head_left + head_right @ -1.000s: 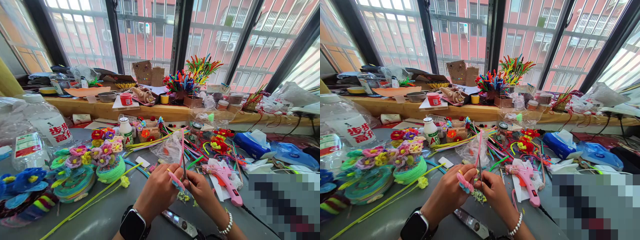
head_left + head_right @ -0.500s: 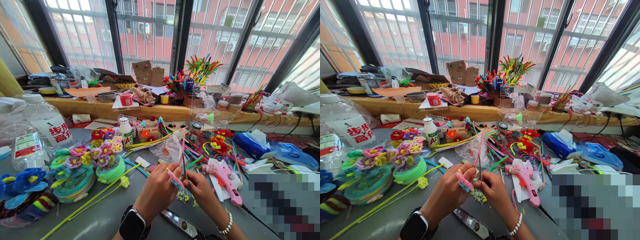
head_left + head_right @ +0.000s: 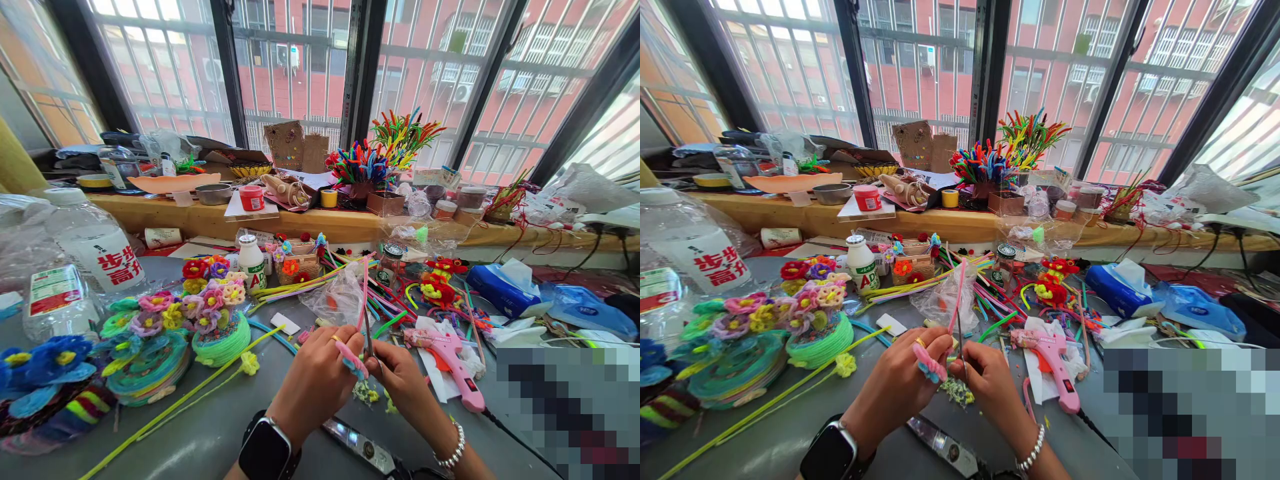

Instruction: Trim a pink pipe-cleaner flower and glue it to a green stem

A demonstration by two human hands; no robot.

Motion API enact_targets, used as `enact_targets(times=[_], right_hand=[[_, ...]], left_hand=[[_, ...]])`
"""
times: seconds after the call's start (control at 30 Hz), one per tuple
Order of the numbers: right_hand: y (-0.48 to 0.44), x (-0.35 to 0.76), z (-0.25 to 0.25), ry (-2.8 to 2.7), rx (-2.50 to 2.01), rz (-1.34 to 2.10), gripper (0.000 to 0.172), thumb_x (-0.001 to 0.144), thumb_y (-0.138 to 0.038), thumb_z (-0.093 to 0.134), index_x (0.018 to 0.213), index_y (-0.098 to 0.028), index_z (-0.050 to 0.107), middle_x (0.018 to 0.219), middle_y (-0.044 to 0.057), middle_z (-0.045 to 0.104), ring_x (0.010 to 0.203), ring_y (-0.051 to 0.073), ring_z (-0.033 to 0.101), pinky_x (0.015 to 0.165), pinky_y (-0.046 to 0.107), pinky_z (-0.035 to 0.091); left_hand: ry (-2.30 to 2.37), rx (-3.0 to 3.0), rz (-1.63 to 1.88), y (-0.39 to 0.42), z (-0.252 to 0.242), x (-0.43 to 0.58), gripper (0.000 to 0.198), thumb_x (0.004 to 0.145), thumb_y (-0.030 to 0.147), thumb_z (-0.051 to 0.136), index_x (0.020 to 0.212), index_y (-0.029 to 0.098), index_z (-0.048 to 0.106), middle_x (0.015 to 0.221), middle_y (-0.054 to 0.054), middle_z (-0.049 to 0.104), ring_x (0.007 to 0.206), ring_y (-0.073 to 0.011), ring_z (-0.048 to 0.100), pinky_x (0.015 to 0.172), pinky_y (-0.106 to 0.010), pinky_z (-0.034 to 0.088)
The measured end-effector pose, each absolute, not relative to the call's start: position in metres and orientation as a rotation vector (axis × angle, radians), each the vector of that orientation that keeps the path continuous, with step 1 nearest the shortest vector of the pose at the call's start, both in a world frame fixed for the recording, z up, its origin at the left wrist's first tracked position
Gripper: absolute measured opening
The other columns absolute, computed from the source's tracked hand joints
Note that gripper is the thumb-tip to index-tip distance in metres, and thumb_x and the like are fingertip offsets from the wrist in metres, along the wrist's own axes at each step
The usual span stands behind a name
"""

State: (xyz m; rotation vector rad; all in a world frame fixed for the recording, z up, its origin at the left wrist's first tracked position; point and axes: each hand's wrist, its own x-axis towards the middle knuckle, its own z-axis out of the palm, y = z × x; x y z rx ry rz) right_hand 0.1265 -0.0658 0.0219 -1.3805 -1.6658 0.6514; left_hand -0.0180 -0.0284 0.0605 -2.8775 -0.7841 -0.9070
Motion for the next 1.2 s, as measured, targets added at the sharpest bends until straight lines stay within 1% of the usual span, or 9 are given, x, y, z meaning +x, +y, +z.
enact_targets(times=[0.2,0.47,0.6,0.7,0.8,0.93,1.07,1.2], right_hand=[[-0.066,0.126,0.023,-1.645,-1.421,0.643,0.054,0.07,-0.069,0.025,0.051,-0.018,0.032,0.05,-0.004,0.029,0.048,0.01,0.027,0.044,0.022,0.021],[-0.066,0.126,0.023,-1.595,-1.451,0.64,0.051,0.073,-0.064,0.03,0.05,-0.019,0.029,0.048,-0.005,0.029,0.046,0.01,0.027,0.044,0.022,0.022],[-0.066,0.127,0.023,-1.565,-1.438,0.664,0.05,0.073,-0.063,0.031,0.051,-0.019,0.032,0.049,-0.004,0.031,0.047,0.01,0.029,0.044,0.022,0.023],[-0.066,0.127,0.022,-1.556,-1.384,0.711,0.051,0.073,-0.064,0.03,0.055,-0.017,0.039,0.052,-0.004,0.033,0.048,0.01,0.03,0.044,0.021,0.025],[-0.066,0.126,0.023,-1.572,-1.295,0.774,0.054,0.073,-0.065,0.027,0.062,-0.016,0.046,0.056,-0.002,0.04,0.051,0.011,0.034,0.046,0.021,0.029],[-0.068,0.125,0.026,-1.606,-1.223,0.818,0.059,0.072,-0.067,0.023,0.073,-0.016,0.053,0.063,0.001,0.048,0.059,0.014,0.041,0.053,0.022,0.035],[-0.07,0.123,0.03,-1.643,-1.188,0.837,0.061,0.071,-0.068,0.023,0.082,-0.016,0.054,0.068,0.001,0.051,0.06,0.015,0.042,0.055,0.022,0.037],[-0.071,0.121,0.033,-1.663,-1.15,0.867,0.06,0.07,-0.069,0.027,0.083,-0.016,0.054,0.068,0.001,0.052,0.061,0.015,0.043,0.055,0.022,0.036]], left_hand=[[-0.77,-2.89,-0.884,-0.028,0.059,-0.017,0.012,0.078,0.014,0.038,0.083,0.017,0.048,0.088,-0.004,0.058,0.076,-0.0174,0.053,0.07,-0.033,0.045],[-0.782,-2.922,-0.866,-0.028,0.06,-0.018,0.01,0.078,0.014,0.039,0.082,0.018,0.047,0.089,-0.005,0.057,0.079,-0.0186,0.053,0.071,-0.034,0.045],[-0.783,-2.919,-0.919,-0.028,0.059,-0.018,0.01,0.078,0.014,0.039,0.083,0.018,0.047,0.09,-0.004,0.057,0.079,-0.0175,0.052,0.072,-0.033,0.045],[-0.767,-2.896,-0.947,-0.028,0.059,-0.017,0.011,0.079,0.014,0.037,0.083,0.017,0.047,0.089,-0.005,0.057,0.076,-0.0167,0.052,0.069,-0.031,0.045],[-0.696,-2.848,-0.968,-0.029,0.06,-0.016,0.013,0.08,0.013,0.036,0.083,0.016,0.048,0.083,-0.005,0.057,0.073,-0.0163,0.053,0.066,-0.03,0.046],[-0.634,-2.816,-1.004,-0.029,0.061,-0.016,0.013,0.08,0.015,0.036,0.083,0.016,0.048,0.08,-0.005,0.057,0.07,-0.0155,0.053,0.064,-0.028,0.046],[-0.641,-2.881,-0.992,-0.03,0.061,-0.016,0.012,0.078,0.012,0.038,0.084,0.016,0.047,0.082,-0.004,0.057,0.072,-0.0151,0.053,0.067,-0.028,0.045],[-0.621,-2.946,-0.93,-0.031,0.061,-0.017,0.01,0.076,0.016,0.043,0.084,0.017,0.047,0.083,-0.003,0.057,0.072,-0.0155,0.052,0.068,-0.029,0.045]])
